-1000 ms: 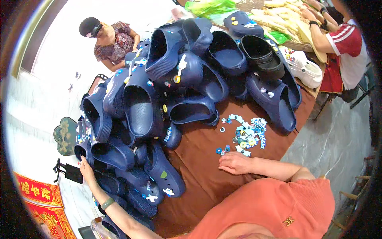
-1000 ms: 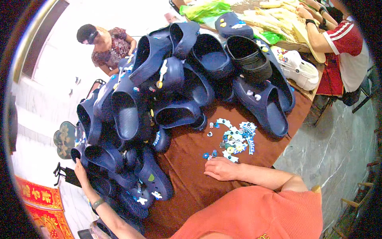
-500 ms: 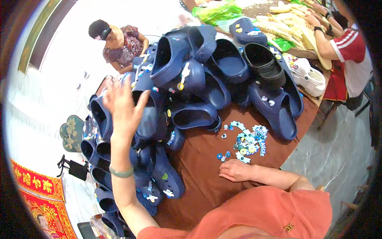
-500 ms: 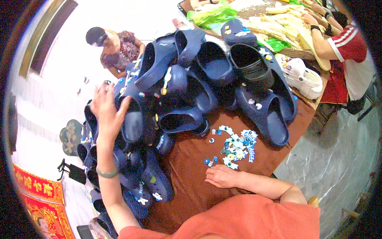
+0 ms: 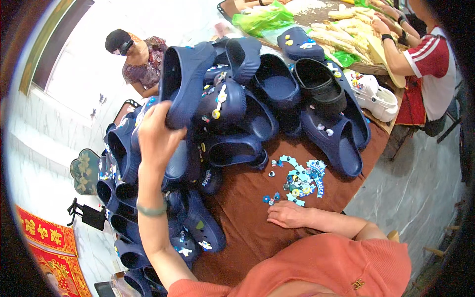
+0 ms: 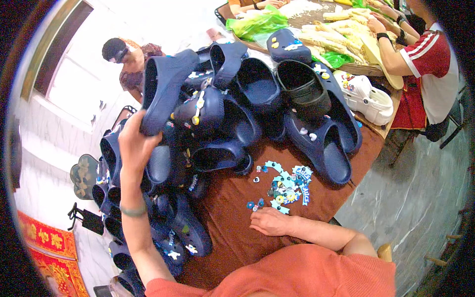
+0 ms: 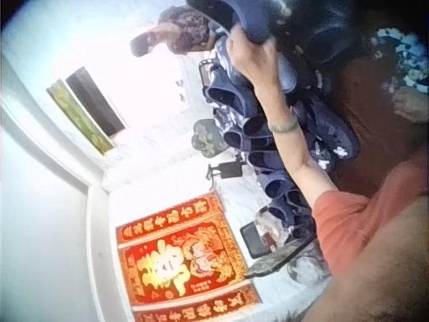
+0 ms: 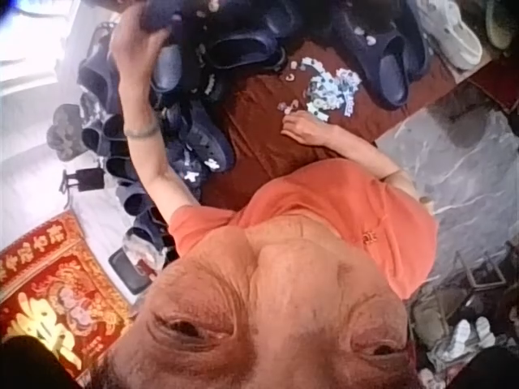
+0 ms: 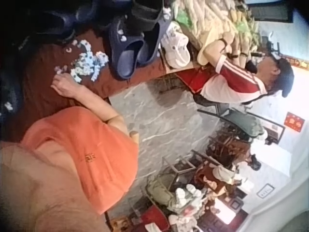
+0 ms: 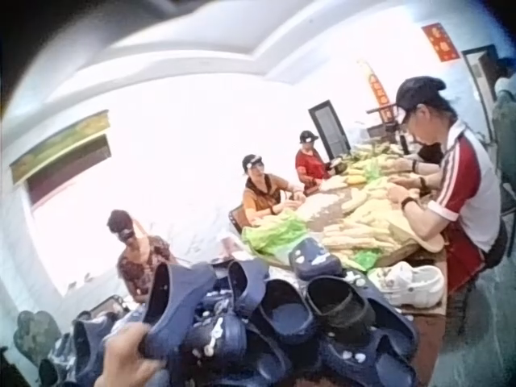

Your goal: Attaching decorative charms into the holes of clog-style shoes.

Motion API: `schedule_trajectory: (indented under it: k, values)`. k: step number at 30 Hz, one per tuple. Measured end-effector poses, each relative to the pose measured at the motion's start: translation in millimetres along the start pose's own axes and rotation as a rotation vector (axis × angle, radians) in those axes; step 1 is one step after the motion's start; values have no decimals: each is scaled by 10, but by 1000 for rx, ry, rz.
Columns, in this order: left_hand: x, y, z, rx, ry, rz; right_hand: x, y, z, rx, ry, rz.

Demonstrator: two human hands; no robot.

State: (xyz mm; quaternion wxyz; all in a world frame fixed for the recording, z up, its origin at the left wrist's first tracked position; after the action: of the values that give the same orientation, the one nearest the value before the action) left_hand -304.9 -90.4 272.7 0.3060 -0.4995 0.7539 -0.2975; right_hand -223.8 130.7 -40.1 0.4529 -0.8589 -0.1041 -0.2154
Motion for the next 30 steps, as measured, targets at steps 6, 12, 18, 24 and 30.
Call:
schedule_trajectory:
  k: [6,12,18,24,30]
  values:
    - [-718,-640,1193,147,263,25,-144,-104,-68,29,301,-442]
    - [-1195,-635,2541,421,376,133,-80,-744,-411,-413,521,-2011]
    - [-1149,-470,3498,501,268,69,-33,-310,-261,-110,750,-1700]
    - [-1115,-151,4220,703,71,178,-72,68,-212,142,956,-1348]
    - [-1015,59,3995,403,-413,532,-152,-121,-101,233,931,-950]
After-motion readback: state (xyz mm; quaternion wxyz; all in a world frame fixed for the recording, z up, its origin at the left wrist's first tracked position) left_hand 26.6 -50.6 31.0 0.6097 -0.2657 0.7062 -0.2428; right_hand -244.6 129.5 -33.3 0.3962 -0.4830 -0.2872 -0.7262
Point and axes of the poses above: each hand's wrist, its own z-axis away from the middle knuckle, its own y-axis out of the palm, x = y × z, the point moved 4 cm from there along -z, towards the middle knuckle, and after that the axes turned 14 degrees about z, right-handed, at the moved point
